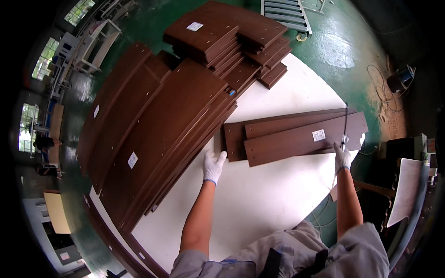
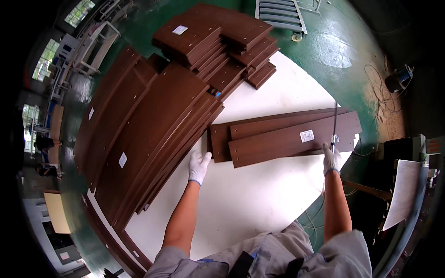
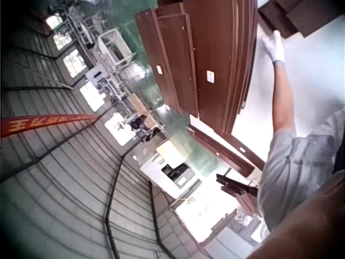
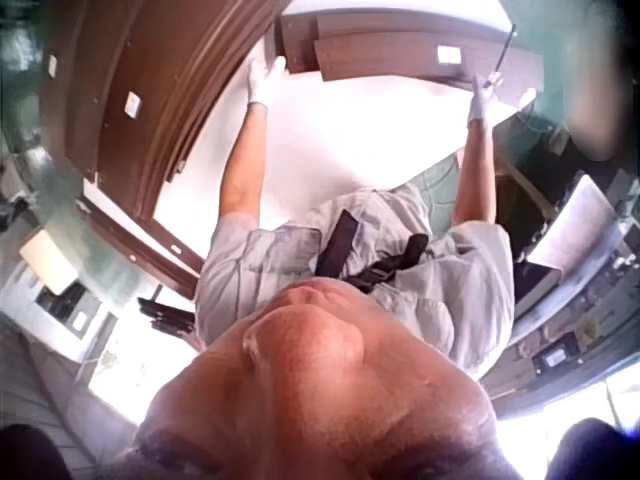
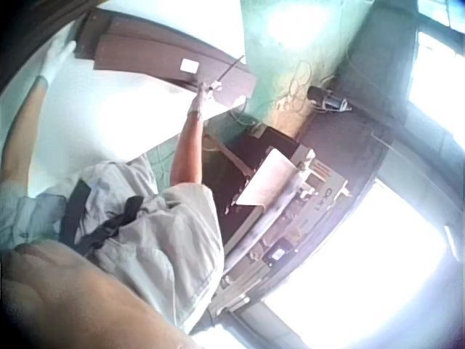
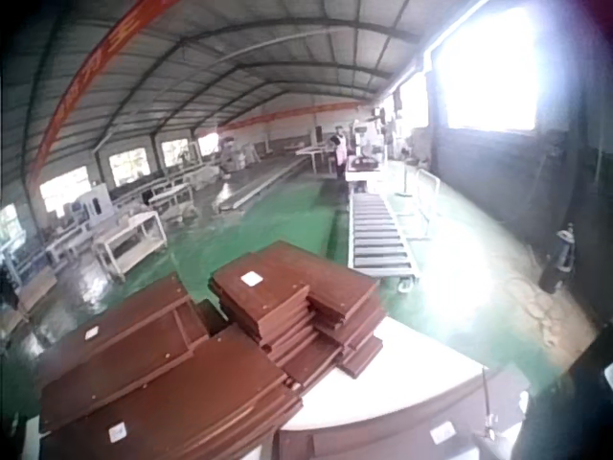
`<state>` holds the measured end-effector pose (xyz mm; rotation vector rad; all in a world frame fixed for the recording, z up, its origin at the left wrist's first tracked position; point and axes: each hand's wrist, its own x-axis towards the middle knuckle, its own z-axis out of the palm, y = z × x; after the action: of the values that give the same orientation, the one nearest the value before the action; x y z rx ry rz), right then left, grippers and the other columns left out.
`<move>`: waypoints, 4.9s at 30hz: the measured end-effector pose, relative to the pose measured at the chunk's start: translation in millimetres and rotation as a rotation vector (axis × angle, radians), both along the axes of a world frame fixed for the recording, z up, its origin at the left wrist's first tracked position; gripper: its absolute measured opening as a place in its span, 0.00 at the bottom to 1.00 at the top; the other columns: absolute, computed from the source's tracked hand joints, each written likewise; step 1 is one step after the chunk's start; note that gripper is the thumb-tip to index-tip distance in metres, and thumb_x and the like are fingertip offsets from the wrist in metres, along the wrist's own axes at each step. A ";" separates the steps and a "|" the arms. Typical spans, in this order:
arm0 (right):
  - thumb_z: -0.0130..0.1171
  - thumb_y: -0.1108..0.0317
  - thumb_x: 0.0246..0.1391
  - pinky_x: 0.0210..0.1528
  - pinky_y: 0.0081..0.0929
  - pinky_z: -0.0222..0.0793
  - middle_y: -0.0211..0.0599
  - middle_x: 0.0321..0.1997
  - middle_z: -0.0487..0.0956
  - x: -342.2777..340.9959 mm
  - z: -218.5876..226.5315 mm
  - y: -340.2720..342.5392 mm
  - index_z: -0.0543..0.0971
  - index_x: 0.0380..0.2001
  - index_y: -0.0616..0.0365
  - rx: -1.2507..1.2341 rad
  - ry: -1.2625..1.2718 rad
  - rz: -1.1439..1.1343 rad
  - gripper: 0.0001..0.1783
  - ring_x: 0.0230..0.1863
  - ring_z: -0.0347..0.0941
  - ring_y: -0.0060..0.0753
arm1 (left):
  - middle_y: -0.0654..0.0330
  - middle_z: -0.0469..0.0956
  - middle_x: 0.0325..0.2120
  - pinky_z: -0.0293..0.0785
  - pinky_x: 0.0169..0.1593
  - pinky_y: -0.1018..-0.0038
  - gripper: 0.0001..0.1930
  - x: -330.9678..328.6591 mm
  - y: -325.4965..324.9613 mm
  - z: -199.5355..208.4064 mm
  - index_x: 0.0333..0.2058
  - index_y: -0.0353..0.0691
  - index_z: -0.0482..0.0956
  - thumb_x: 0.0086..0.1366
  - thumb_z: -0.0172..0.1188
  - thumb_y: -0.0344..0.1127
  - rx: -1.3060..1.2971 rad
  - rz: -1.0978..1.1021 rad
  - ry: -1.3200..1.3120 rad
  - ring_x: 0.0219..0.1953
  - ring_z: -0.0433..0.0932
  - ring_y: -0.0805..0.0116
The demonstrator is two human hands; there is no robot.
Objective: The person cleans wooden panels by applying a substance from a small bottle and rubbing the surface with a white cloth, before stacking them on a table and using an air duster.
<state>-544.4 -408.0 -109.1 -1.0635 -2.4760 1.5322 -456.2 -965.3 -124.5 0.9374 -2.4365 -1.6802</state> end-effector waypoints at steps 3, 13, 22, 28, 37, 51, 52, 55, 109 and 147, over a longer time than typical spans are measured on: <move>0.75 0.44 0.48 0.23 0.32 0.66 0.31 0.25 0.73 -4.3 38.3 -11.6 0.82 0.40 0.58 -0.157 -0.213 -0.076 0.29 0.23 0.69 0.29 | 0.43 0.79 0.50 0.74 0.56 0.61 0.36 -49.5 34.8 8.9 0.53 0.24 0.72 0.57 0.75 0.48 0.106 -0.111 -0.119 0.52 0.79 0.55; 0.75 0.47 0.49 0.19 0.24 0.60 0.25 0.20 0.66 -89.1 60.8 44.1 0.75 0.28 0.54 -0.296 -0.253 0.124 0.24 0.18 0.60 0.22 | 0.45 0.81 0.48 0.77 0.52 0.62 0.32 43.9 183.0 43.5 0.50 0.20 0.74 0.58 0.76 0.41 0.159 0.048 -0.409 0.46 0.80 0.58; 0.69 0.34 0.50 0.20 0.33 0.66 0.37 0.22 0.76 -96.6 60.1 49.9 0.79 0.30 0.59 0.039 -0.401 0.204 0.33 0.19 0.73 0.33 | 0.45 0.82 0.40 0.77 0.49 0.62 0.31 88.8 233.1 34.4 0.43 0.23 0.76 0.54 0.79 0.45 0.324 0.238 -0.376 0.42 0.80 0.59; 0.67 0.42 0.53 0.43 0.49 0.75 0.55 0.37 0.84 -64.4 103.3 -31.7 0.81 0.39 0.60 0.696 -0.249 0.778 0.29 0.41 0.81 0.59 | 0.51 0.82 0.38 0.76 0.48 0.61 0.26 112.3 197.3 10.2 0.43 0.29 0.78 0.59 0.73 0.48 0.261 0.034 -0.355 0.40 0.81 0.59; 0.60 0.45 0.60 0.56 0.46 0.72 0.50 0.49 0.83 -99.0 97.7 -259.7 0.81 0.52 0.58 0.635 0.317 1.200 0.29 0.52 0.79 0.56 | 0.60 0.80 0.23 0.78 0.23 0.67 0.18 252.1 1.4 -51.4 0.39 0.47 0.77 0.69 0.59 0.56 0.592 0.790 -0.357 0.19 0.79 0.66; 0.55 0.55 0.67 0.56 0.33 0.72 0.44 0.55 0.81 -227.9 -134.2 -377.2 0.77 0.58 0.67 0.025 0.458 0.893 0.26 0.55 0.75 0.35 | 0.55 0.79 0.19 0.74 0.19 0.70 0.19 269.6 -56.0 -2.2 0.27 0.38 0.77 0.68 0.64 0.49 0.868 0.749 -0.408 0.17 0.79 0.64; 0.55 0.55 0.67 0.56 0.33 0.72 0.44 0.56 0.81 -225.8 -128.0 -381.2 0.78 0.57 0.67 -0.001 0.498 0.836 0.26 0.55 0.75 0.35 | 0.55 0.79 0.19 0.74 0.19 0.70 0.19 268.0 -55.3 -0.8 0.27 0.38 0.77 0.68 0.64 0.49 0.877 0.762 -0.397 0.17 0.79 0.64; 0.53 0.56 0.68 0.56 0.34 0.72 0.44 0.54 0.82 -224.8 -123.0 -365.2 0.78 0.56 0.67 0.108 0.485 0.943 0.25 0.54 0.76 0.37 | 0.56 0.79 0.19 0.72 0.18 0.70 0.20 261.0 -54.7 9.6 0.27 0.38 0.77 0.68 0.64 0.49 0.903 0.737 -0.389 0.16 0.77 0.65; 0.73 0.48 0.52 0.43 0.31 0.75 0.42 0.36 0.86 298.0 27.8 -117.6 0.85 0.38 0.73 -0.198 -0.334 0.529 0.31 0.38 0.78 0.30 | 0.55 0.77 0.54 0.78 0.58 0.56 0.20 554.3 101.0 27.2 0.57 0.34 0.75 0.72 0.60 0.39 0.951 1.276 0.249 0.54 0.78 0.57; 0.65 0.56 0.58 0.49 0.37 0.74 0.49 0.40 0.80 70.5 99.0 -133.2 0.80 0.45 0.61 0.218 0.249 0.828 0.20 0.44 0.78 0.46 | 0.51 0.79 0.53 0.75 0.62 0.51 0.21 362.3 68.5 123.2 0.59 0.36 0.74 0.69 0.57 0.32 1.174 0.958 0.486 0.57 0.77 0.52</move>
<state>-473.9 -541.3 -10.1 0.2334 -2.9386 1.3327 -93.9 -896.8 -1.3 1.1939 -0.3526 -2.3056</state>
